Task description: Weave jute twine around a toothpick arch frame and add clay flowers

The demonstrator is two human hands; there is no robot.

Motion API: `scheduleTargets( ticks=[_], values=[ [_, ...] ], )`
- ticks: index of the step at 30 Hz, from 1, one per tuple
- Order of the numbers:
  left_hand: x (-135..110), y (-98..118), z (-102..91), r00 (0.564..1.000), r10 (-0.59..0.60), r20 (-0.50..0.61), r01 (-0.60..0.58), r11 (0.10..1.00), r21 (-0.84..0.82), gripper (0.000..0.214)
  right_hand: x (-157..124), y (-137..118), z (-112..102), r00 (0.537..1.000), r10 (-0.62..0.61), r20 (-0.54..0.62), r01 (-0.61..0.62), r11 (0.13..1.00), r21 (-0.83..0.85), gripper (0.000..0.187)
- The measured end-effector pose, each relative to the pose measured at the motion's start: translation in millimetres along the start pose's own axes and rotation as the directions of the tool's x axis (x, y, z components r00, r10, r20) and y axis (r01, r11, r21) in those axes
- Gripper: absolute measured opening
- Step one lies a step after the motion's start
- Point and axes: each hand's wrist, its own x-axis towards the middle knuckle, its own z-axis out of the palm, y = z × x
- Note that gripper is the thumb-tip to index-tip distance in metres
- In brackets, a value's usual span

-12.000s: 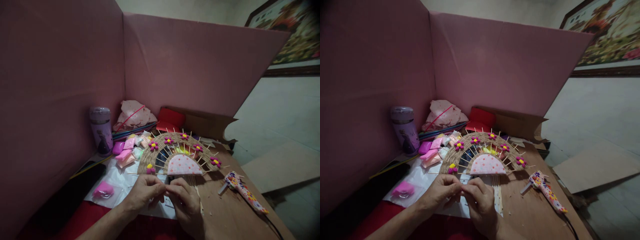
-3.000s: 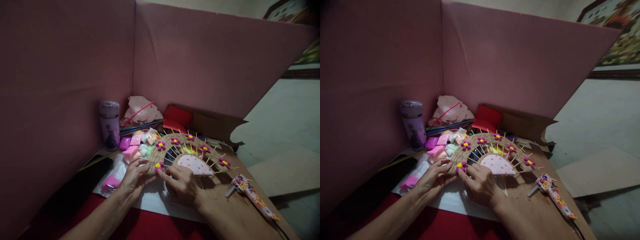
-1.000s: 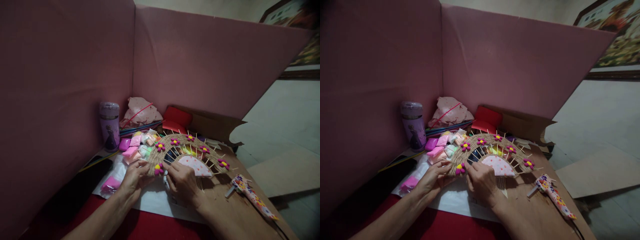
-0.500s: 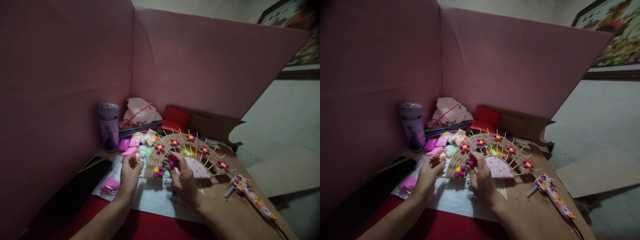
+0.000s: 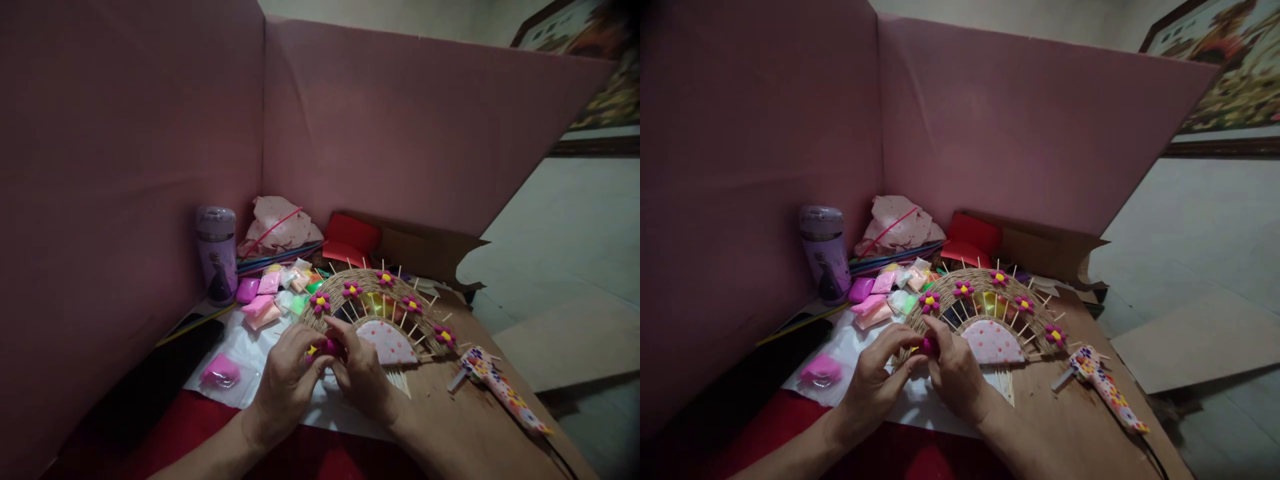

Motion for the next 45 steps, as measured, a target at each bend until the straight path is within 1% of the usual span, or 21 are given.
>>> scheduleTargets(
  ticks=[3, 7, 10, 13, 17, 19, 22, 25, 27, 28, 29, 30, 31, 32, 33, 34, 36, 38, 41, 45],
  values=[
    [1.2, -1.2, 1.8, 0.998, -0.050, -0.025, 0.048, 0.997, -0.059, 0.011, -0.5, -1.0, 0.1, 0.999, -0.038, 0.020, 0.039, 0.999, -0.029, 0.052],
    [2.1, -2.6, 1.8, 1.000, -0.029, 0.000, 0.029, 1.000, 0.004, 0.010, -0.8, 0.9, 0.6, 0.997, -0.067, 0.027, 0.069, 0.996, -0.061, 0.050],
    [1.9, -4.3, 1.3, 0.999, -0.053, -0.009, 0.053, 0.998, 0.024, 0.009, 0.6, 1.2, 0.0, 0.994, -0.101, 0.040, 0.103, 0.993, -0.059, 0.040],
    [2.1, -6.8, 2.1, 0.991, -0.123, -0.058, 0.122, 0.992, -0.033, 0.008, 3.2, -0.4, -2.0, 0.992, -0.110, 0.066, 0.110, 0.994, 0.006, 0.028],
    [5.5, -9.4, 5.1, 0.955, -0.291, -0.059, 0.274, 0.941, -0.201, 0.005, 4.4, -1.0, -3.0, 0.993, -0.100, 0.056, 0.095, 0.992, 0.082, 0.020],
    [8.7, -8.9, 5.7, 0.925, -0.377, -0.052, 0.344, 0.887, -0.307, 0.007, 3.9, -0.2, -2.3, 0.998, -0.050, 0.045, 0.044, 0.991, 0.126, 0.015],
    [13.5, -6.3, 3.7, 0.884, -0.466, -0.046, 0.402, 0.806, -0.435, 0.015, 3.2, 1.0, -1.3, 0.994, 0.103, 0.033, -0.108, 0.967, 0.232, 0.011],
    [15.0, -4.5, 0.3, 0.879, -0.477, -0.023, 0.413, 0.783, -0.465, 0.020, 3.4, 2.2, -0.7, 0.969, 0.242, 0.055, -0.246, 0.900, 0.360, 0.012],
    [13.4, -5.7, -1.1, 0.899, -0.437, 0.011, 0.399, 0.810, -0.431, 0.022, 3.4, 2.9, 0.1, 0.945, 0.311, 0.101, -0.323, 0.838, 0.440, 0.013],
    [12.0, -7.1, -1.4, 0.921, -0.390, 0.018, 0.365, 0.844, -0.392, 0.021, 3.3, 3.1, 0.7, 0.931, 0.341, 0.131, -0.361, 0.802, 0.475, 0.015],
    [10.4, -9.1, -1.6, 0.948, -0.317, 0.022, 0.306, 0.891, -0.334, 0.020, 3.0, 3.2, 1.4, 0.915, 0.368, 0.163, -0.398, 0.764, 0.508, 0.016],
    [8.8, -11.4, -1.7, 0.976, -0.218, 0.016, 0.215, 0.942, -0.257, 0.017, 2.6, 3.2, 2.0, 0.901, 0.388, 0.192, -0.427, 0.727, 0.537, 0.018],
    [7.4, -13.9, -1.8, 0.995, -0.101, 0.014, 0.102, 0.984, -0.146, 0.013, 2.1, 3.1, 2.7, 0.891, 0.399, 0.217, -0.448, 0.696, 0.561, 0.019],
    [6.1, -16.5, -1.9, 1.000, 0.013, 0.027, -0.012, 0.999, -0.037, 0.012, 1.6, 2.8, 3.2, 0.884, 0.403, 0.236, -0.461, 0.672, 0.579, 0.019],
    [5.0, -19.0, -2.1, 0.992, 0.113, 0.051, -0.115, 0.992, 0.051, 0.013, 1.2, 2.5, 3.6, 0.882, 0.402, 0.246, -0.465, 0.658, 0.593, 0.018],
    [4.3, -21.2, -2.2, 0.979, 0.189, 0.081, -0.198, 0.974, 0.112, 0.016, 0.8, 2.2, 3.9, 0.881, 0.399, 0.256, -0.468, 0.649, 0.600, 0.016],
    [3.4, -24.3, -2.3, 0.951, 0.282, 0.127, -0.302, 0.935, 0.187, 0.020, 0.5, 1.6, 4.1, 0.879, 0.394, 0.267, -0.472, 0.642, 0.604, 0.015],
    [3.2, -25.4, -1.9, 0.934, 0.325, 0.149, -0.353, 0.902, 0.247, 0.020, 0.5, 1.3, 4.3, 0.878, 0.395, 0.269, -0.474, 0.641, 0.604, 0.016],
    [3.3, -24.2, -1.0, 0.918, 0.369, 0.147, -0.397, 0.864, 0.309, 0.017, 0.3, 1.3, 5.0, 0.882, 0.392, 0.261, -0.466, 0.645, 0.605, 0.017],
    [4.0, -21.4, 0.0, 0.912, 0.385, 0.143, -0.411, 0.848, 0.335, 0.015, -0.7, 1.8, 5.5, 0.891, 0.378, 0.252, -0.450, 0.667, 0.594, 0.016]
  ],
)
